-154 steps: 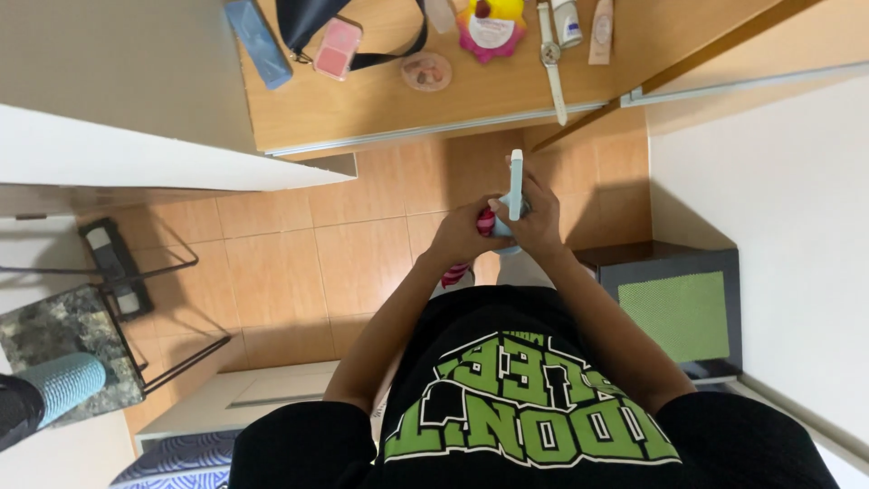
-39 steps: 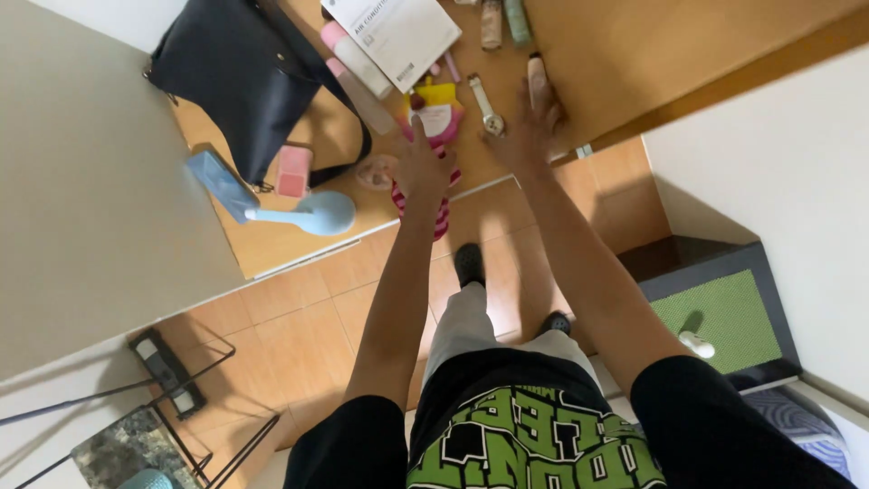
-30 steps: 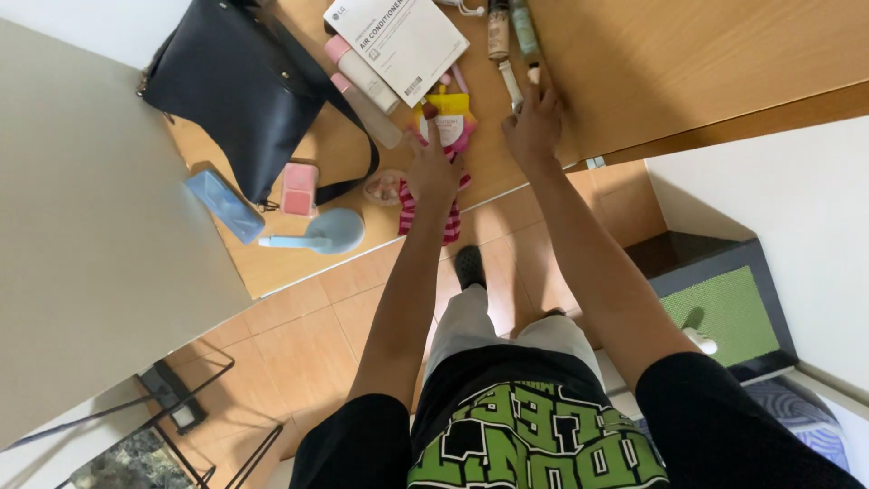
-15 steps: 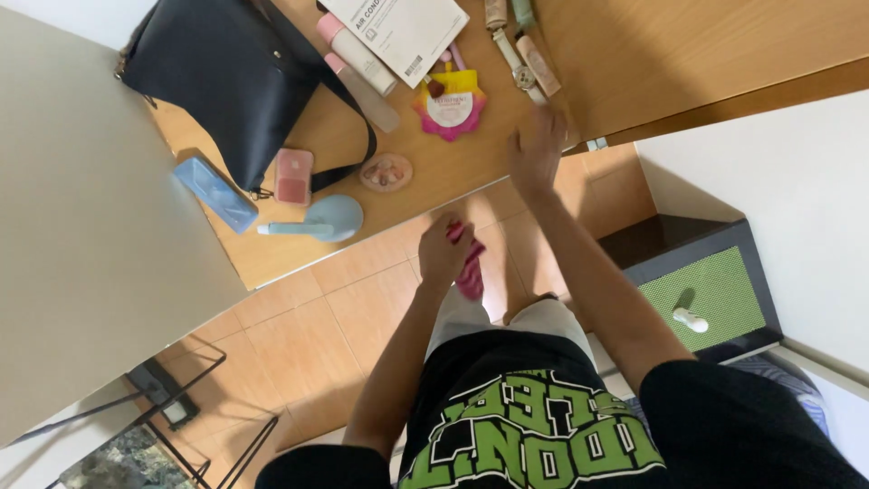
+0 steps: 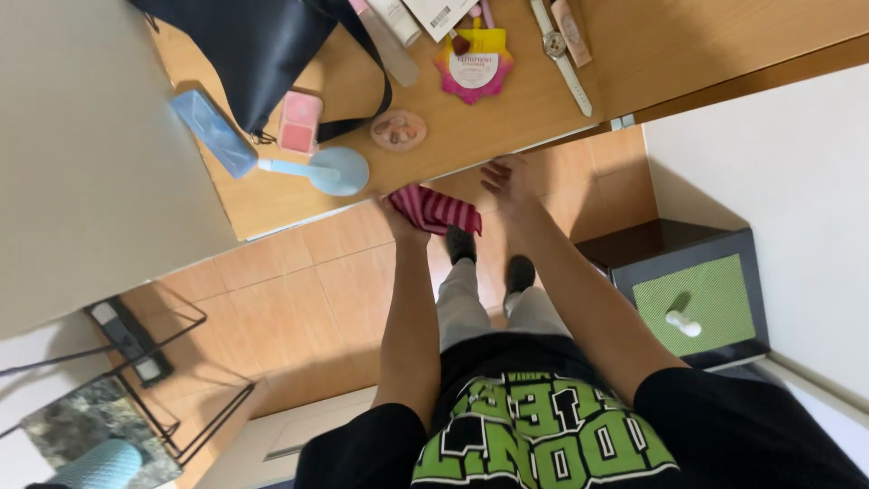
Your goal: Wiping down cosmetic bottles and organizing them in a drawer.
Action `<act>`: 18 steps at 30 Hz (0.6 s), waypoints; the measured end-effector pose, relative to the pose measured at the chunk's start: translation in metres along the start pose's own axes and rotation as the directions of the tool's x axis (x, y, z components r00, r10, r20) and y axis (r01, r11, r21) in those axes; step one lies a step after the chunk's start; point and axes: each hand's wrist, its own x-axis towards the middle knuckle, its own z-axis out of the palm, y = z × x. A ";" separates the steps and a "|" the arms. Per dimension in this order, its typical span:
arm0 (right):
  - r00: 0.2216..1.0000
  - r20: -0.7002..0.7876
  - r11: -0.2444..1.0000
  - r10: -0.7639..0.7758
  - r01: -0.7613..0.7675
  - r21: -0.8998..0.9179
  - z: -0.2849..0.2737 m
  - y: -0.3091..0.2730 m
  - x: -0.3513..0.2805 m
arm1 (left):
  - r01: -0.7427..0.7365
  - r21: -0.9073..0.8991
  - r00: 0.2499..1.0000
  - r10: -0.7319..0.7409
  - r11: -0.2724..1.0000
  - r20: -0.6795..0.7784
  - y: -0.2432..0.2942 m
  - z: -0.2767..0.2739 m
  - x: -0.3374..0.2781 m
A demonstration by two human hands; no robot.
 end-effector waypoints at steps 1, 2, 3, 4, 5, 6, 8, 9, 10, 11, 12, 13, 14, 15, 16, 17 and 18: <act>1.000 0.005 1.000 0.002 -0.001 -0.010 -0.017 0.001 0.012 | -0.006 -0.009 1.000 0.006 1.000 -0.001 0.005 0.009 -0.005; 0.999 0.022 0.996 0.025 -0.026 0.083 -0.035 0.002 0.025 | -0.020 -0.052 1.000 0.019 0.998 -0.013 0.009 0.017 -0.009; 0.998 0.045 0.984 0.043 -0.050 0.171 -0.052 0.001 0.043 | -0.036 -0.098 0.999 0.034 0.995 -0.021 0.012 0.026 -0.010; 0.998 0.054 0.986 0.041 -0.049 0.159 -0.040 -0.014 0.036 | -0.044 -0.110 0.999 0.043 0.993 -0.017 0.016 0.033 -0.010; 0.999 0.018 0.978 0.048 -0.050 0.201 -0.030 -0.021 0.026 | -0.064 -0.166 0.997 0.058 0.984 -0.042 0.022 0.036 -0.015; 0.998 -0.017 0.969 0.056 -0.050 0.242 -0.021 -0.027 0.016 | -0.086 -0.221 0.995 0.073 0.971 -0.067 0.028 0.037 -0.019; 0.997 -0.046 0.967 0.065 -0.052 0.250 -0.027 -0.022 0.030 | -0.167 -0.202 0.986 0.165 0.965 -0.027 0.019 0.014 0.004; 0.995 -0.080 0.964 0.066 -0.043 0.264 -0.030 -0.019 0.037 | -0.237 -0.181 0.969 0.244 0.955 0.021 0.015 0.001 0.015; 0.994 -0.077 0.965 0.076 -0.054 0.257 -0.029 -0.022 0.044 | -0.246 -0.183 0.968 0.252 0.952 0.011 0.016 0.003 0.022; 0.996 -0.048 0.955 0.080 -0.062 0.289 -0.033 -0.019 0.042 | -0.224 -0.173 0.971 0.234 0.959 0.043 0.016 -0.001 0.019; 0.996 -0.021 0.944 0.082 -0.071 0.321 -0.036 -0.017 0.039 | -0.202 -0.162 0.974 0.216 0.966 0.075 0.018 -0.004 0.016; 0.996 -0.014 0.945 0.089 -0.080 0.316 -0.026 -0.023 0.028 | -0.212 -0.163 0.972 0.226 0.964 0.070 0.021 -0.003 0.008; 0.996 -0.005 0.951 0.090 -0.084 0.297 -0.014 -0.030 0.016 | -0.171 -0.139 0.984 0.175 0.975 0.016 0.025 0.000 0.000; 0.996 0.001 0.958 0.086 -0.083 0.276 -0.004 -0.041 0.004 | -0.124 -0.121 0.992 0.120 0.985 -0.037 0.026 0.006 -0.007; 0.996 0.005 0.959 0.088 -0.087 0.270 0.002 -0.045 -0.007 | -0.130 -0.126 0.991 0.126 0.983 -0.039 0.016 -0.024 0.011; 0.996 -0.006 0.969 0.086 -0.083 0.235 0.008 -0.046 -0.019 | -0.161 -0.158 0.973 0.184 0.974 0.141 0.008 -0.055 0.026; 0.996 -0.017 0.977 0.084 -0.079 0.199 0.014 -0.048 -0.032 | -0.191 -0.195 0.918 0.246 0.962 0.312 -0.001 -0.085 0.041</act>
